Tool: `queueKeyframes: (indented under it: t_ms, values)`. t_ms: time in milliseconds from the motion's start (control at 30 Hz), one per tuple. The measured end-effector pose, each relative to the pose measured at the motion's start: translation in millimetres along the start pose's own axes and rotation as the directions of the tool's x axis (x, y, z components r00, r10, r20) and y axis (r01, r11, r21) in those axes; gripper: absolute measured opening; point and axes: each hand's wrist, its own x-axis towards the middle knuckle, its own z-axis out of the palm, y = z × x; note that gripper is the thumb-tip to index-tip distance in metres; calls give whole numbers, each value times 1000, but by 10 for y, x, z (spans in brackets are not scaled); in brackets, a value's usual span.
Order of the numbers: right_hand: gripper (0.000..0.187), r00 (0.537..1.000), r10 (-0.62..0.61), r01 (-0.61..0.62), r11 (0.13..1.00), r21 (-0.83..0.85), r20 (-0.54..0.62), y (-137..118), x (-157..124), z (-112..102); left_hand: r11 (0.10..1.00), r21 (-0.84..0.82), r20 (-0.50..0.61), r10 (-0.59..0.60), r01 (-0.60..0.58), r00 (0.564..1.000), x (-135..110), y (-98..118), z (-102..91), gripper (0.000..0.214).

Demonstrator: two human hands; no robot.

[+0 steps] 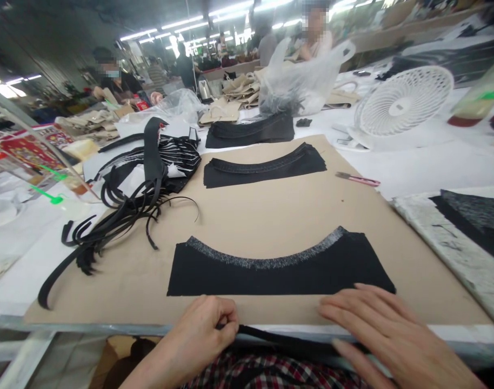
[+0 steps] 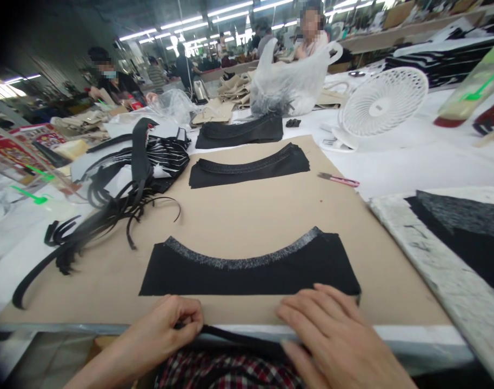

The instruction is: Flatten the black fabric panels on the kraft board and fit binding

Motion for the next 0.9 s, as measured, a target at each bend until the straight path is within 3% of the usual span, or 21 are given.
queueKeyframes:
  t_ms: [33, 133, 233, 300, 367, 500, 633, 733, 900]
  values:
    - [27, 997, -11, 8, 999, 32, 76, -112, 116, 33, 1000, -1, -5, 10, -10, 1000, -6, 4, 0, 15]
    - [12, 961, 102, -124, 990, 71, 258, -328, 330, 151, 998, -56, 5, 29, -29, 1000, -31, -15, -11, 16]
    - [19, 883, 211, -287, 949, 127, 420, -362, 379, 210, 986, -162, 60, 49, -39, 997, -68, -58, -68, 15]
    - [22, 838, 216, -360, 909, 209, 500, -342, 395, 192, 974, -228, 128, 47, -17, 991, -93, -72, -134, 17]
    - [21, 817, 202, -404, 868, 288, 540, -332, 426, 151, 969, -246, 174, 63, -18, 983, -109, -69, -205, 22]
    - [20, 761, 243, -516, 790, 333, 602, -348, 473, 122, 964, -231, 167, 175, -134, 970, -94, -43, -297, 29]
    - [19, 705, 285, -636, 658, 402, 649, -296, 429, 179, 926, -375, 257, 148, -42, 955, -48, -71, -329, 33]
    - [23, 653, 281, -705, 565, 429, 703, -210, 420, 183, 921, -389, 247, 129, -24, 960, -49, -150, -404, 30]
    - [31, 671, 246, -697, 530, 483, 699, -91, 493, 170, 902, -433, 166, 91, -10, 982, -92, -366, -556, 19]
